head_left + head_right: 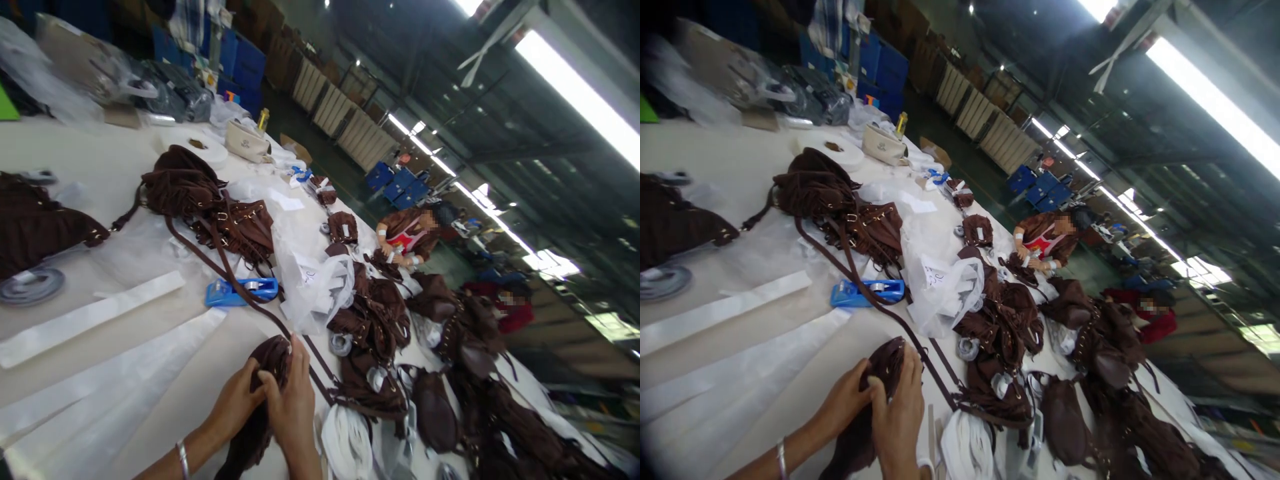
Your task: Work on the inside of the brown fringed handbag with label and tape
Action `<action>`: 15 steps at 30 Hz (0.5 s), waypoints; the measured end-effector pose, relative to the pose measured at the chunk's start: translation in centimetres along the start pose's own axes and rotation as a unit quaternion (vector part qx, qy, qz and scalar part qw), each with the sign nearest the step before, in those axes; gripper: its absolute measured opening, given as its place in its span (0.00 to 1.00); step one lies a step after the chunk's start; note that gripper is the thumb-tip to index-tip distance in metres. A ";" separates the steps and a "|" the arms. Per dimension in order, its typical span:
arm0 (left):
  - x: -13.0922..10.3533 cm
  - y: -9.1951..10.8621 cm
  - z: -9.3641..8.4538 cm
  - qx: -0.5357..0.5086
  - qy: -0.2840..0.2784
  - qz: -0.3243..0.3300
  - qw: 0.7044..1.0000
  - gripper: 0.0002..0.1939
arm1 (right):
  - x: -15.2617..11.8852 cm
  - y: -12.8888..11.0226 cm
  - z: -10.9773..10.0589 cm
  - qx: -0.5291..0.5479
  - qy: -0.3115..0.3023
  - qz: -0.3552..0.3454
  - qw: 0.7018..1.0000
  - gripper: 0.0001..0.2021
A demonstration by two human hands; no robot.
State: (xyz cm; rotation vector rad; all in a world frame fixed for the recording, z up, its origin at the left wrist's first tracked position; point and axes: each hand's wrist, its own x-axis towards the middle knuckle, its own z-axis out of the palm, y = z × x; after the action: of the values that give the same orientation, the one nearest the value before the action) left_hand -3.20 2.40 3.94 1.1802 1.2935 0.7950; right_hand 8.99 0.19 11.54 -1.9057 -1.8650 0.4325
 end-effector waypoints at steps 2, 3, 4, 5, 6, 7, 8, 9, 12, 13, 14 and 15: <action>-0.3 0.8 0.4 0.000 -0.024 0.010 1.000 0.13 | 1.6 -0.6 -1.5 -0.002 -0.028 0.000 1.000 0.36; -0.4 1.0 0.4 -0.003 -0.038 0.013 0.999 0.13 | 2.1 -0.5 -2.2 0.000 -0.056 -0.001 0.998 0.36; -0.4 1.2 0.4 -0.009 -0.056 0.018 0.998 0.12 | 2.6 -0.3 -2.8 0.001 -0.085 -0.002 0.996 0.36; -0.4 1.5 0.3 -0.017 -0.076 0.025 0.997 0.11 | 2.8 0.0 -3.5 -0.002 -0.110 -0.001 0.994 0.35; -0.4 1.7 0.2 -0.022 -0.093 0.034 0.995 0.11 | 3.0 0.3 -4.1 -0.010 -0.127 0.000 0.992 0.34; -0.3 2.0 0.0 -0.022 -0.103 0.042 0.994 0.10 | 3.1 0.6 -4.7 -0.025 -0.137 0.001 0.990 0.33; -0.2 2.3 -0.1 -0.018 -0.105 0.048 0.993 0.09 | 3.1 0.8 -5.1 -0.044 -0.140 0.001 0.989 0.32; -0.2 2.7 -0.2 -0.013 -0.103 0.051 0.993 0.08 | 3.1 0.9 -5.5 -0.065 -0.138 0.000 0.988 0.31; 0.2 3.6 -0.3 0.003 -0.089 0.050 0.995 0.08 | 3.0 1.0 -5.5 -0.095 -0.131 0.001 0.987 0.30; 0.3 3.7 -0.3 0.010 -0.089 0.048 0.995 0.08 | 2.9 1.1 -5.3 -0.097 -0.133 0.004 0.986 0.32; 0.5 3.7 -0.3 0.020 -0.087 0.045 0.995 0.08 | 2.9 1.2 -5.0 -0.097 -0.139 0.007 0.986 0.33; 0.6 3.5 -0.4 0.032 -0.083 0.043 0.995 0.07 | 2.9 1.3 -4.5 -0.098 -0.146 0.011 0.984 0.35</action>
State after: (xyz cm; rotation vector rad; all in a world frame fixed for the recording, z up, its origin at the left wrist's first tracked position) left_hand -2.87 3.97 7.15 1.3329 1.1445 0.7049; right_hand 12.56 2.62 14.98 -2.0850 -2.1434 0.5815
